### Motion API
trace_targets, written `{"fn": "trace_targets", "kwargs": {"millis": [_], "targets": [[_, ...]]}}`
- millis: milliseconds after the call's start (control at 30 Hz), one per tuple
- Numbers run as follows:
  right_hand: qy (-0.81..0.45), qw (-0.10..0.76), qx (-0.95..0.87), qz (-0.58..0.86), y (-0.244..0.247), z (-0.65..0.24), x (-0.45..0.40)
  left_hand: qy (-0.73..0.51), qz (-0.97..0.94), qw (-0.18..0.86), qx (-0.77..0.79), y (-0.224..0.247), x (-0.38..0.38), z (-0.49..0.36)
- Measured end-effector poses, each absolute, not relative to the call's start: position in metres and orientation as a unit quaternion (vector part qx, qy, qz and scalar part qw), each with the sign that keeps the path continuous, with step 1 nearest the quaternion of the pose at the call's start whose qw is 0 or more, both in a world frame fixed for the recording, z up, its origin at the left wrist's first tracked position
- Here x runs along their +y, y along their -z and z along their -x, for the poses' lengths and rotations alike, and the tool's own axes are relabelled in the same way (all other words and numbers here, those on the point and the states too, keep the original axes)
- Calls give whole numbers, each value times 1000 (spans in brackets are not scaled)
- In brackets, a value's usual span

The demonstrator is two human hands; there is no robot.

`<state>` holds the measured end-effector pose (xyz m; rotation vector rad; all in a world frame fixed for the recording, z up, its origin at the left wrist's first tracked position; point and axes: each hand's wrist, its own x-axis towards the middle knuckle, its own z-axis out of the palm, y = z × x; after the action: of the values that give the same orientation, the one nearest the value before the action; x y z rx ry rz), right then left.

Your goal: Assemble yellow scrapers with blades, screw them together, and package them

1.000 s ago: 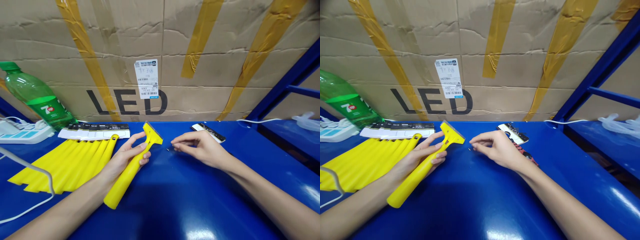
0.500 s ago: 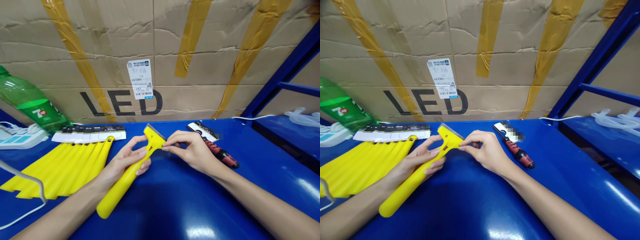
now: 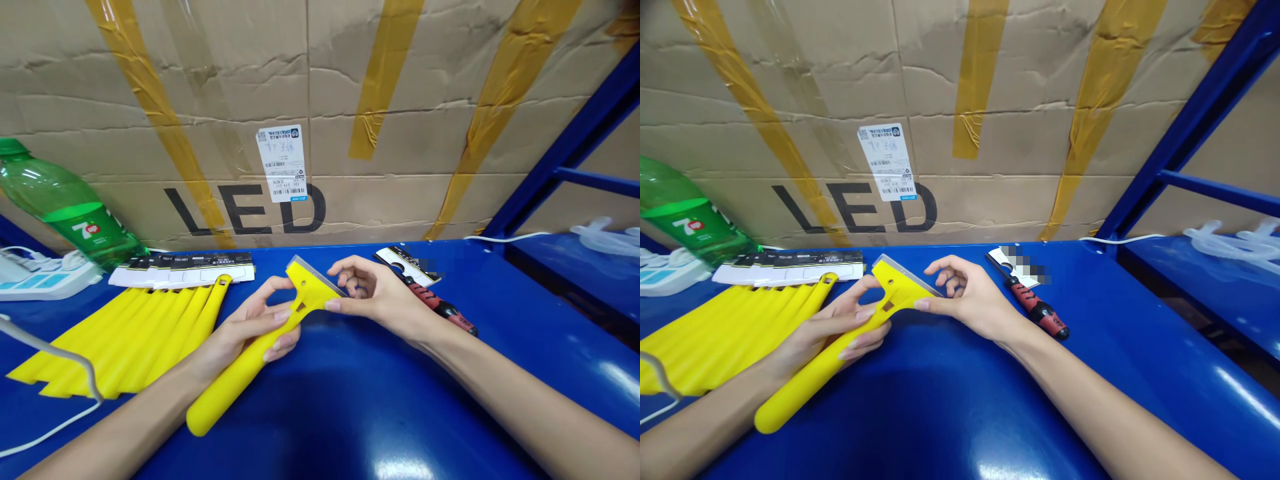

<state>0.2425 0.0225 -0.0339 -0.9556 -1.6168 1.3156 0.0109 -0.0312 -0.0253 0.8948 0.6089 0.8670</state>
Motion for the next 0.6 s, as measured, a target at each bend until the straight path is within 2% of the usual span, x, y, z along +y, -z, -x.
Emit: {"fn": "trace_targets", "kwargs": {"millis": [133, 200, 267, 367, 433, 600], "targets": [[-532, 435, -613, 390, 36, -246, 26, -438, -398, 746, 305, 27, -27, -14], [-495, 441, -622, 418, 37, -249, 28, -474, -377, 726, 325, 28, -25, -14], [-384, 405, -695, 453, 40, -250, 28, -506, -349, 708, 348, 28, -24, -12], [-216, 295, -819, 442, 45, -249, 28, -530, -320, 692, 371, 27, -24, -10], [-174, 255, -855, 417, 49, -246, 27, -532, -315, 691, 375, 27, -24, -11], [-137, 241, -883, 380, 56, -243, 26, -525, -316, 700, 366, 29, -25, -13]]}}
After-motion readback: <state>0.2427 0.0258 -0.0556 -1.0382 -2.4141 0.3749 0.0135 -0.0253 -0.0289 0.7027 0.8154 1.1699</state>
